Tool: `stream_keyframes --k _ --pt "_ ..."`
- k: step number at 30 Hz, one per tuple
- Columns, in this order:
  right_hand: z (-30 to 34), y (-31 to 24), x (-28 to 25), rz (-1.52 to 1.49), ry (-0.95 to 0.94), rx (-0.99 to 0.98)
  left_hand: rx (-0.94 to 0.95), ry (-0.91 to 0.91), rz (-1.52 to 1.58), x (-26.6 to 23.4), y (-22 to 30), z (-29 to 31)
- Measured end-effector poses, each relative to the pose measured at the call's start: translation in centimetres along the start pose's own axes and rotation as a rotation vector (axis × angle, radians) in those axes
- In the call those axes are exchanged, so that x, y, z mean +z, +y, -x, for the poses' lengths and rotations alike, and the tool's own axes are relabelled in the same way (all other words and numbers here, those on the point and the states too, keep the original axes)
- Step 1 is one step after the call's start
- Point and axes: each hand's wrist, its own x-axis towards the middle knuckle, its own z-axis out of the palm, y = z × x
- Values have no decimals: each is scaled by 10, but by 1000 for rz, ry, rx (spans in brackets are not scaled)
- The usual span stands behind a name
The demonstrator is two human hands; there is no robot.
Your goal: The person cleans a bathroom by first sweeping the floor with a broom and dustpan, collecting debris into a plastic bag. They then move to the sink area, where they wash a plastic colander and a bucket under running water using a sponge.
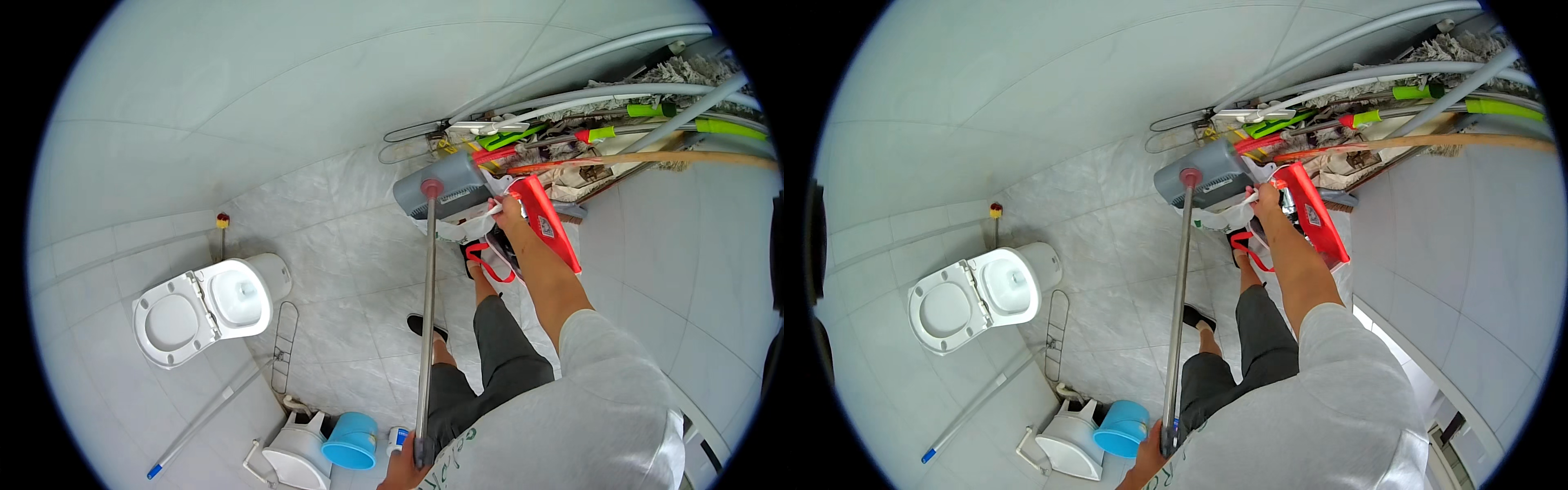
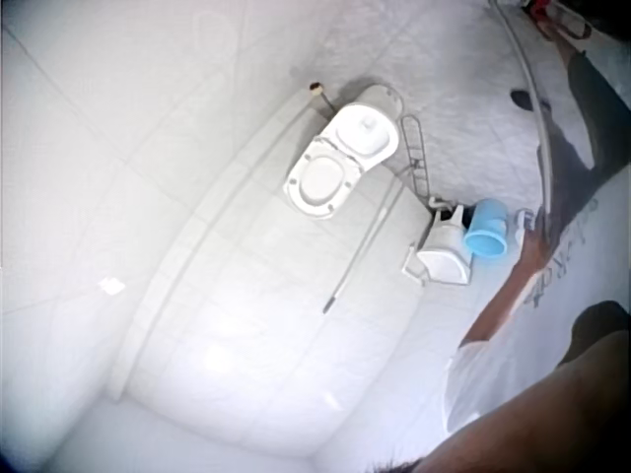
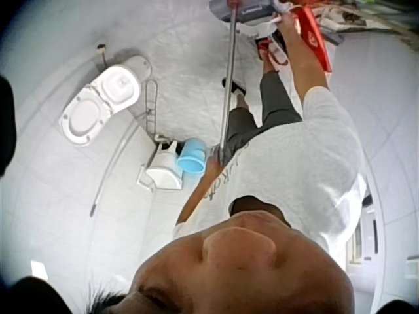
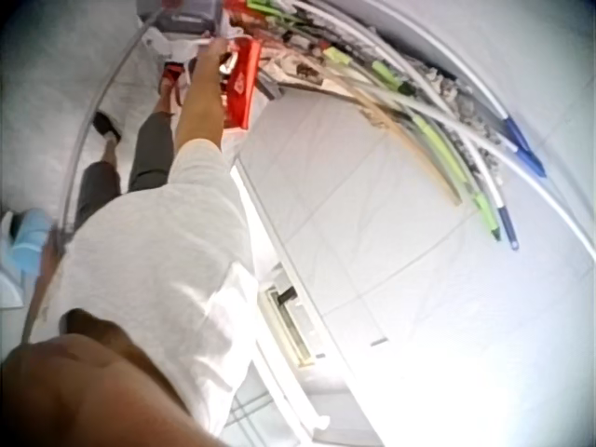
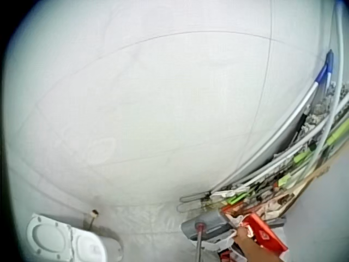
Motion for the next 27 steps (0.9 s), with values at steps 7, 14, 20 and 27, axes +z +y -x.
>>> stream_keyframes --k 7,14,20,27 --pt "13 -6 3 65 -53 -33 -108 107 -66 17 -16 15" --pt "28 0 3 15 15 44 -66 130 14 4 -10 33" --pt "33 9 -14 -2 -32 26 -11 129 -140 5 -36 32" --pt "38 11 -27 -27 -44 30 124 178 -247 -41 -4 38"
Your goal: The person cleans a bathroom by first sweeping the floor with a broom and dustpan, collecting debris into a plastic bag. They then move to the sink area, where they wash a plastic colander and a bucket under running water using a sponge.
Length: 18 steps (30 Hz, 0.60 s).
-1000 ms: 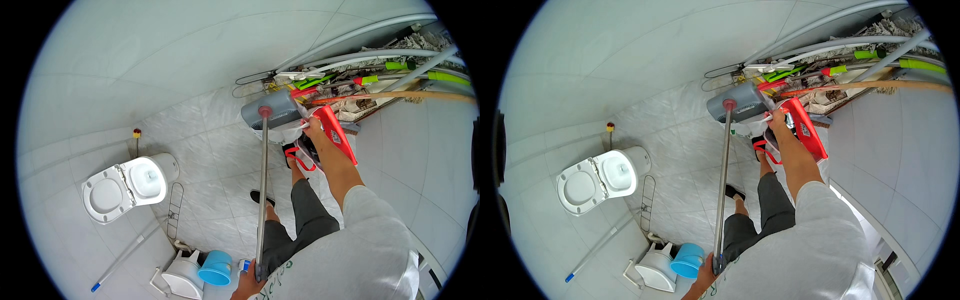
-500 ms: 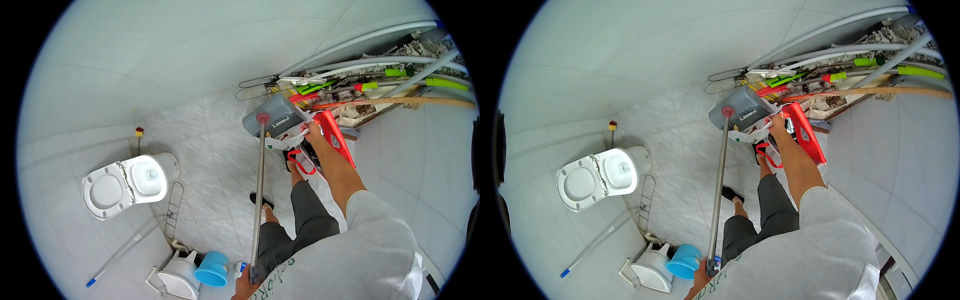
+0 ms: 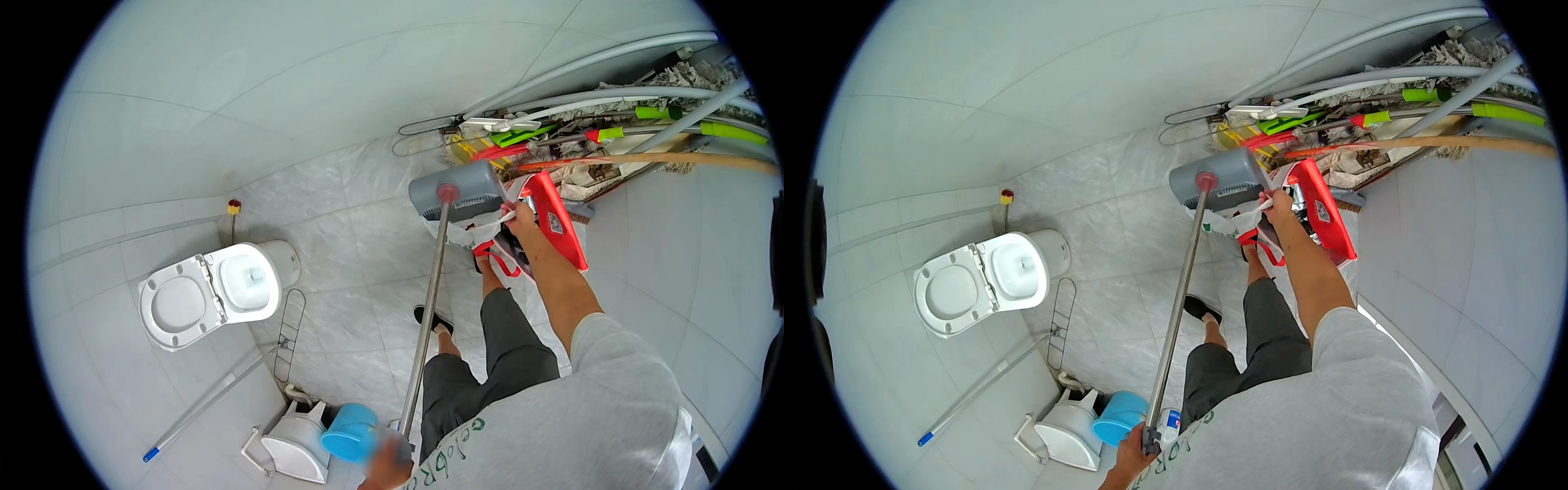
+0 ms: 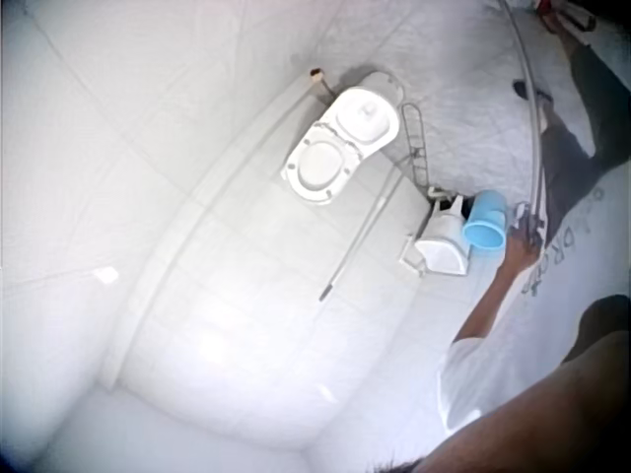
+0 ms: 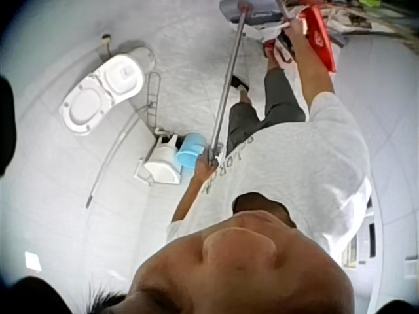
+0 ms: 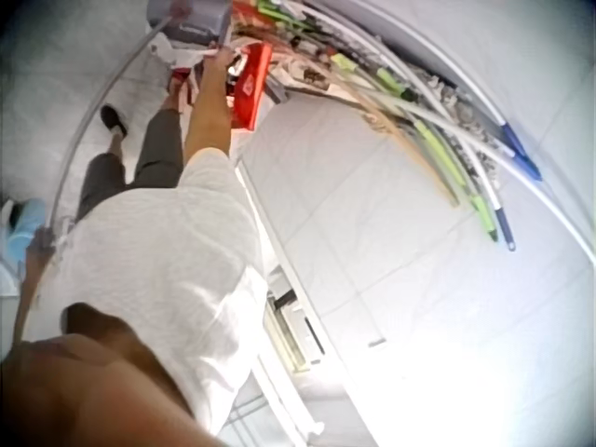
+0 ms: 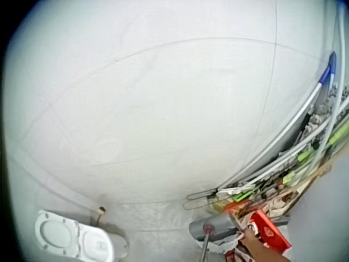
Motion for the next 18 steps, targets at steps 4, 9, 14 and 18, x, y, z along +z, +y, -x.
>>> stream_keyframes --k 4,9,14,18 --pt "11 7 20 -50 -95 14 -2 101 172 3 -3 20" --pt "16 37 76 -132 -145 98 -34 243 383 6 6 52" --pt "-5 45 106 -224 -86 56 -320 138 565 0 19 76" --pt "-31 17 105 -66 -185 113 -250 173 569 -1 15 75"
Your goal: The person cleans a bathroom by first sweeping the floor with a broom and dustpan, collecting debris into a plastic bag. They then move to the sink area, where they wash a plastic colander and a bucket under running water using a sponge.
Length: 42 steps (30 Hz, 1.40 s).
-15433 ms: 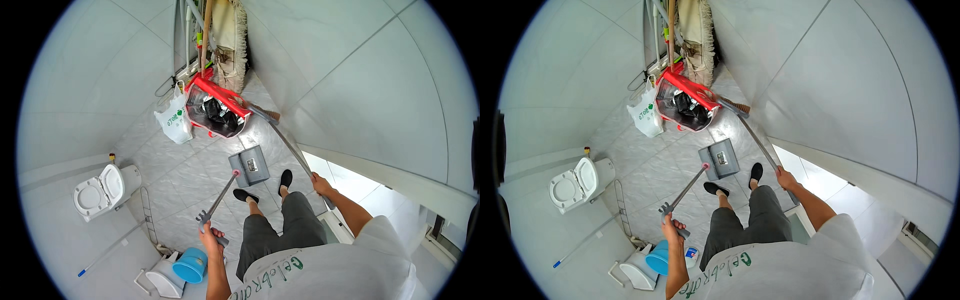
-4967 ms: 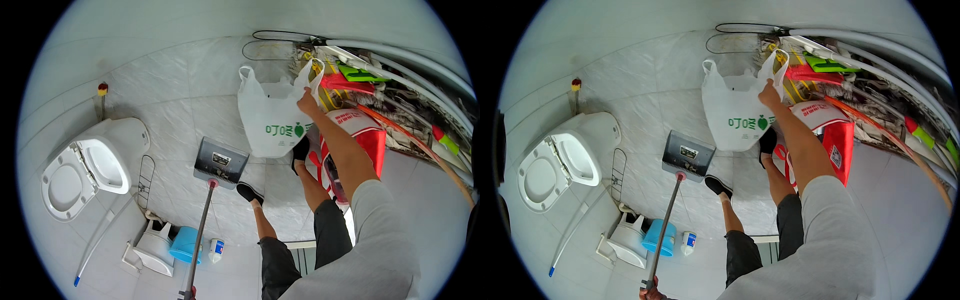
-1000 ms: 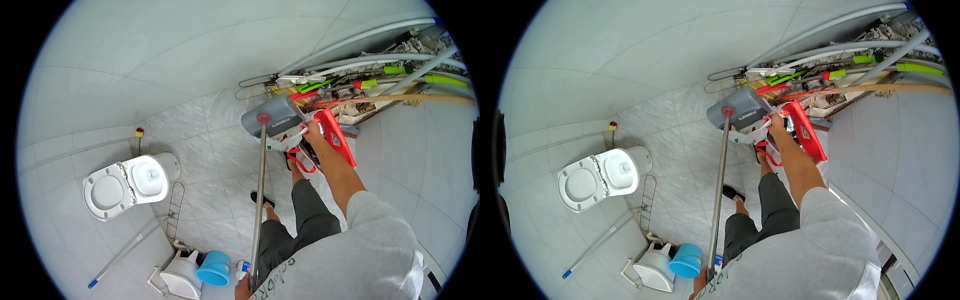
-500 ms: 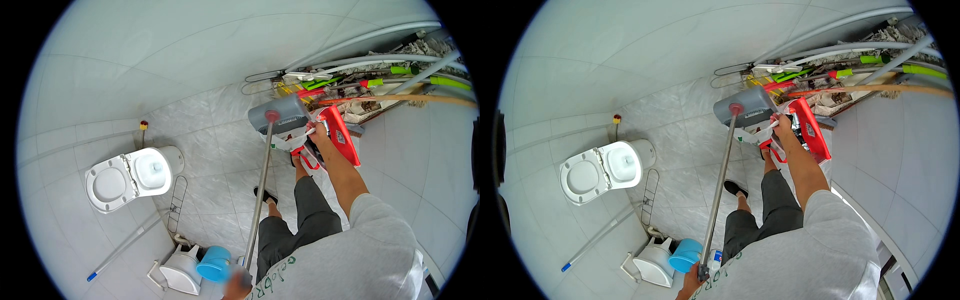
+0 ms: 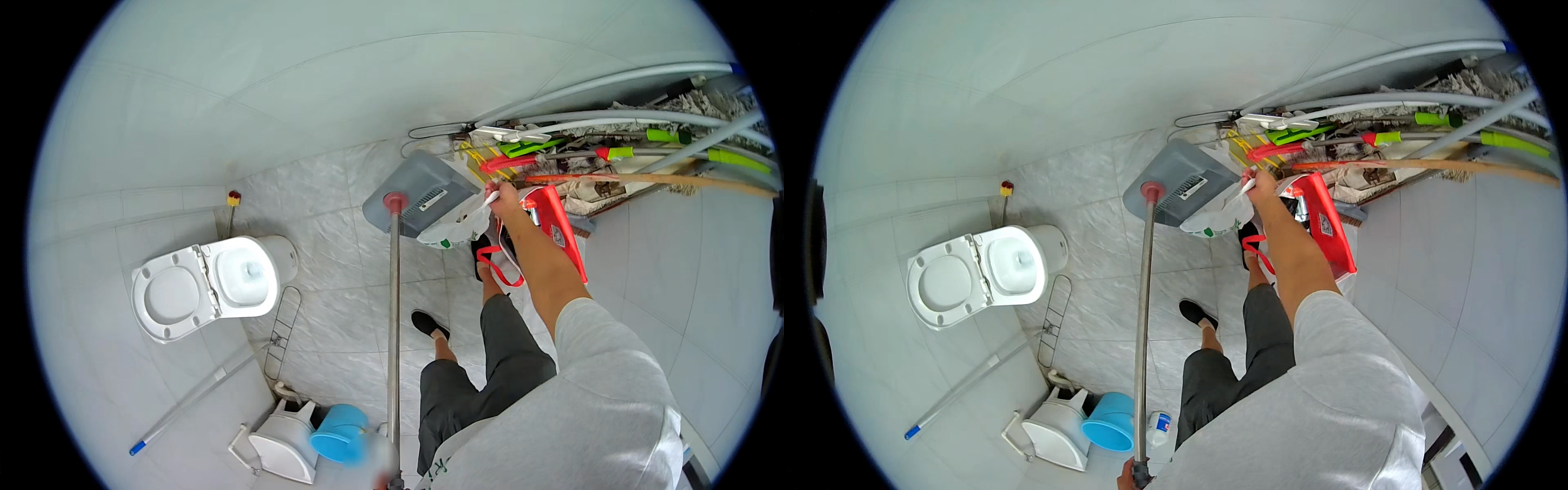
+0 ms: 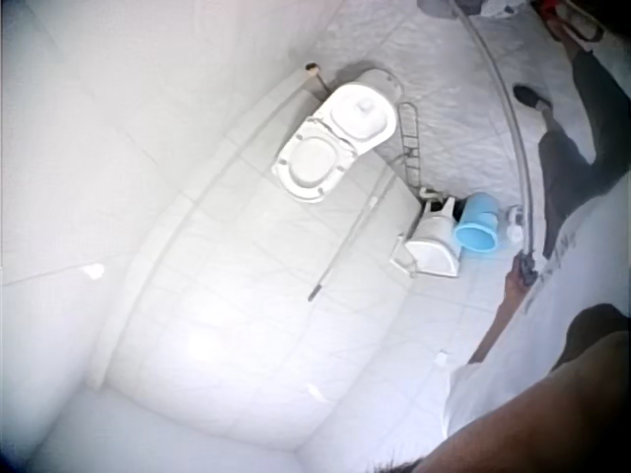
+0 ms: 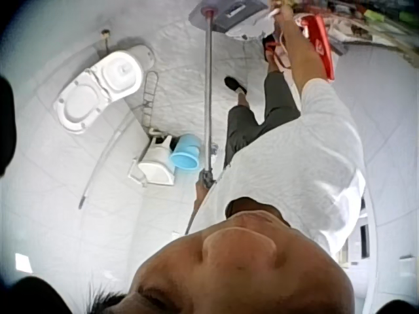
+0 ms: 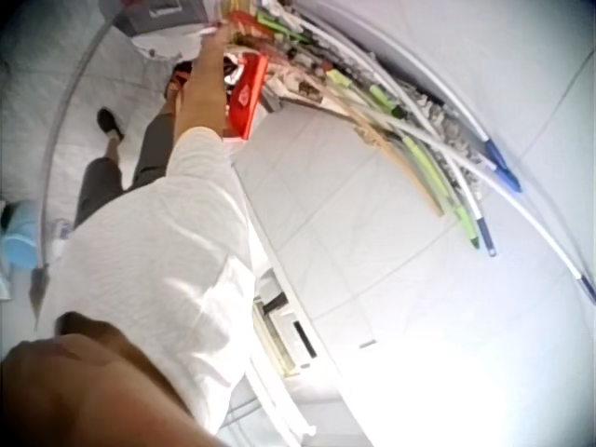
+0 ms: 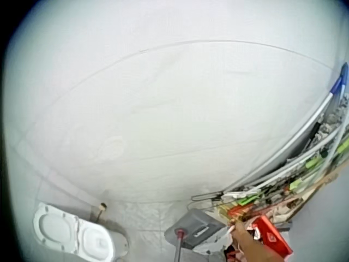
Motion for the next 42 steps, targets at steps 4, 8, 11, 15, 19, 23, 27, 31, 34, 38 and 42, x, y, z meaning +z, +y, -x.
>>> stream_keyframes --k 4,8,11,15,19,23,27,31,34,38,42 --pt "-19 -16 0 220 -134 106 141 -17 -92 -1 0 -33" --pt "-34 -13 0 348 -11 12 258 -25 -252 16 1 -101" --pt "-44 -21 -11 349 112 -192 270 -91 -443 15 0 -131" --pt "-62 -51 -36 455 149 -213 267 -192 -387 14 3 -150" --pt "-82 -60 -54 537 144 -136 83 -297 -455 52 -11 -218" --pt "-90 -44 -66 517 229 -96 236 -317 -707 101 -48 -333" --pt "-78 -37 -81 519 368 -54 462 -184 -765 88 -52 -333" --pt "-59 -45 -92 407 291 -41 490 -125 -719 67 -24 -300" --pt "-53 -46 -99 337 262 -105 510 -138 -702 60 -24 -280" --pt "-55 -33 -106 458 240 -55 320 -287 -985 68 -58 -305" --pt "-58 -15 -112 500 324 24 412 -185 -927 80 -77 -346"
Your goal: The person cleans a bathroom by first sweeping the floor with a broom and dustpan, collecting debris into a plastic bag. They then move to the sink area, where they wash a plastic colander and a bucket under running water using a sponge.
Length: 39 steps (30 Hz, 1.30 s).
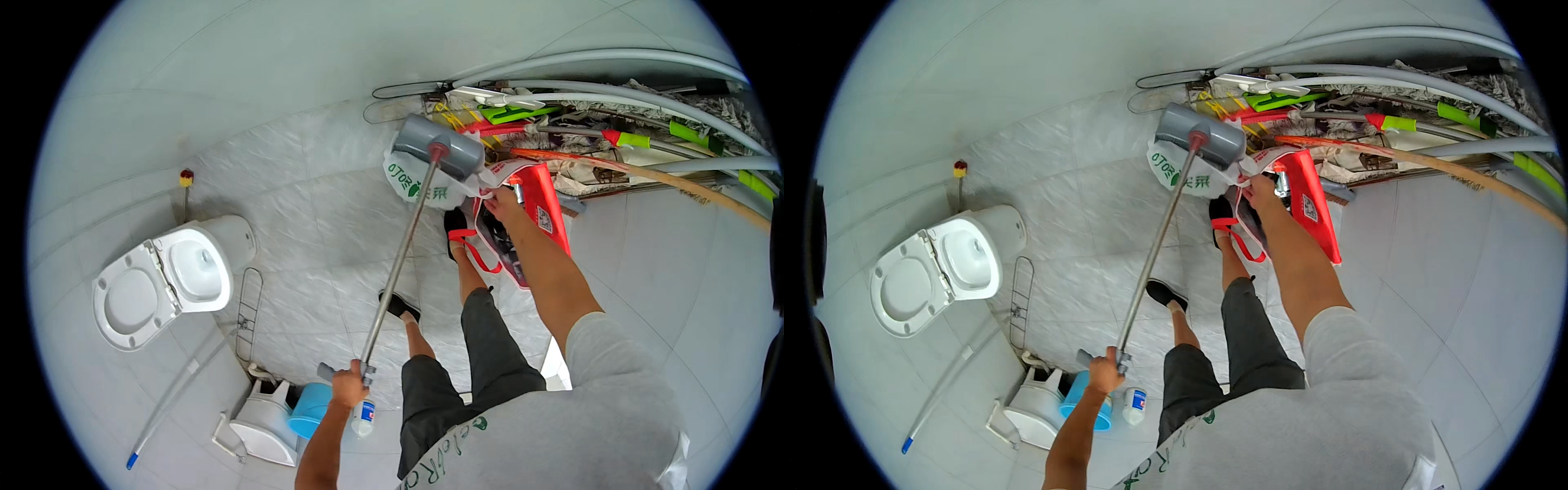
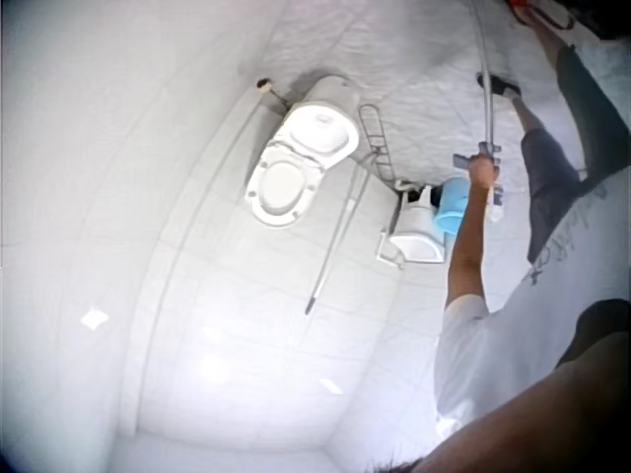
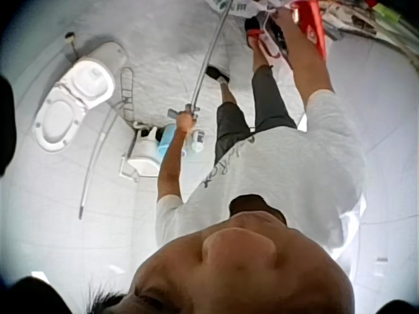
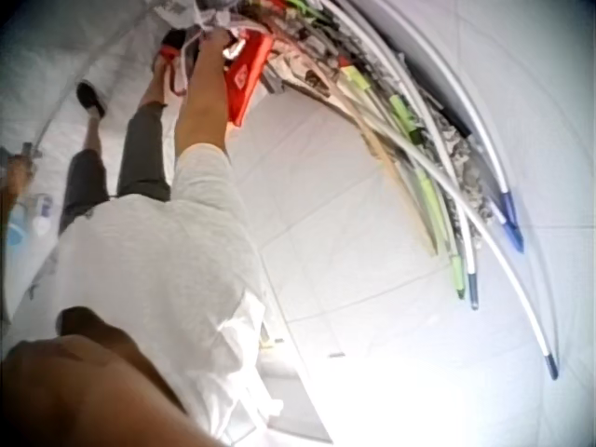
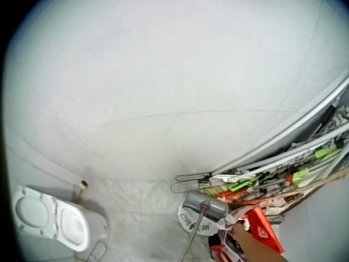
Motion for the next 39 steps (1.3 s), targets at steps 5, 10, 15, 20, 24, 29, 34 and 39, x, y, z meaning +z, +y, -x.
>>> stream_keyframes --k 5,10,15,20,24,29,34,39 --pt "16 14 7 -39 -85 2 -51 148 267 -47 25 50" --pt "62 14 11 -103 -64 -45 -296 207 647 -106 65 145" --pt "155 10 4 -25 -256 -59 -569 257 1191 -140 73 231" --pt "306 16 -52 65 -396 -199 -383 378 2026 -175 52 294" --pt "425 33 -153 -71 -343 -276 -162 301 2250 -215 37 321" --pt "542 78 -317 -350 -215 -460 -108 259 2021 -251 52 335" --pt "615 166 -453 -639 -48 -578 9 96 2069 -270 76 327" --pt "622 242 -545 -776 48 -480 -11 56 1951 -275 130 259"
